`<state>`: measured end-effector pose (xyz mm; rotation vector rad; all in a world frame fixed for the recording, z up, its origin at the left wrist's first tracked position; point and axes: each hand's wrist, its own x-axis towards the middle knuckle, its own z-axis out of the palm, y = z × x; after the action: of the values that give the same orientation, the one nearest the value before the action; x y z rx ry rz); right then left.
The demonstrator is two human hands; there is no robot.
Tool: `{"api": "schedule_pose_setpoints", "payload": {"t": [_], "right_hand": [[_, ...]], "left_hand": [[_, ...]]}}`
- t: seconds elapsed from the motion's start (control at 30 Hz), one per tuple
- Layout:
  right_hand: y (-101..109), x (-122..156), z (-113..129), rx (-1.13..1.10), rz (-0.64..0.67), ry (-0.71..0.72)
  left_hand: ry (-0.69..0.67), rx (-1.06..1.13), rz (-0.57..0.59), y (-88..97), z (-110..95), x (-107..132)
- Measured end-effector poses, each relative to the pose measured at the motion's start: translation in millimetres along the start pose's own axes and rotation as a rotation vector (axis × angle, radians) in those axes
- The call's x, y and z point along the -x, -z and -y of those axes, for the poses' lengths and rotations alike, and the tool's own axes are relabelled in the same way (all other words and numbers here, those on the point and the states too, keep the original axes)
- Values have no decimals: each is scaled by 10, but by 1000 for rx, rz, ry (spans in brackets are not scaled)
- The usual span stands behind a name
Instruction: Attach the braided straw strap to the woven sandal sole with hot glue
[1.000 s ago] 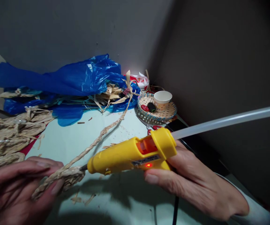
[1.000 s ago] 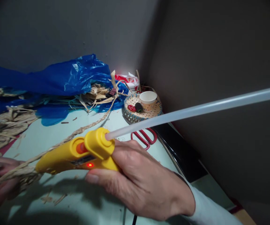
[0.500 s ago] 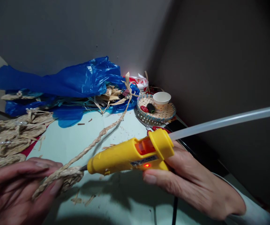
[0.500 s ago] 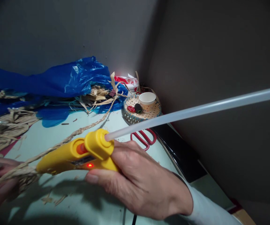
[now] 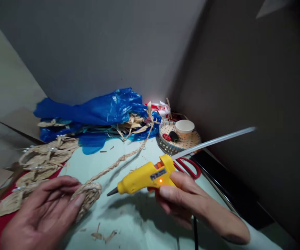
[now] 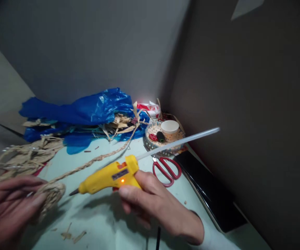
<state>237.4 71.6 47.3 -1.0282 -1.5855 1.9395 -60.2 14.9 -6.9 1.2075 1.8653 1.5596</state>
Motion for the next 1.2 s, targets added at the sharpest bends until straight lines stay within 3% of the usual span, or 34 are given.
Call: {"api": "schedule_pose_setpoints", "payload": {"t": [0.03, 0.07, 0.17, 0.3, 0.4, 0.53, 0.6, 0.67, 0.77, 0.83, 0.97, 1.1, 1.2], "right_hand": [[1, -46, -97, -171, 12, -26], [2, -89, -192, -199, 3, -17], [-12, -133, -391, -181, 20, -38], [-69, 10, -368, -89, -46, -172], [-70, 115, -263, 220, -129, -287], [20, 177, -184, 860, -171, -215], [64, 200, -128, 1043, -138, -188], [88, 207, -35, 1124, -146, -59], [79, 139, 130, 1096, -261, 425], [57, 35, 199, 1064, -201, 674], [27, -176, 172, 1041, 14, 708], [18, -232, 86, 988, -55, 823], [-1, -211, 70, 1015, -111, 915]], "left_hand": [[40, 61, 1, -38, -68, 2], [76, 112, 3, -70, -133, 5], [136, 169, 11, -126, -266, 17], [94, 157, 26, -153, -284, 76], [51, 174, 16, -202, -292, 150], [41, 199, -29, -276, -382, 242], [19, 170, -21, -297, -421, 269], [11, 144, 9, -313, -437, 286], [14, 129, 83, -349, -438, 309], [15, 123, 123, -383, -444, 331], [60, 117, 174, -453, -460, 380], [123, 158, 212, -481, -396, 388], [66, 123, 228, -453, -308, 354]]}}
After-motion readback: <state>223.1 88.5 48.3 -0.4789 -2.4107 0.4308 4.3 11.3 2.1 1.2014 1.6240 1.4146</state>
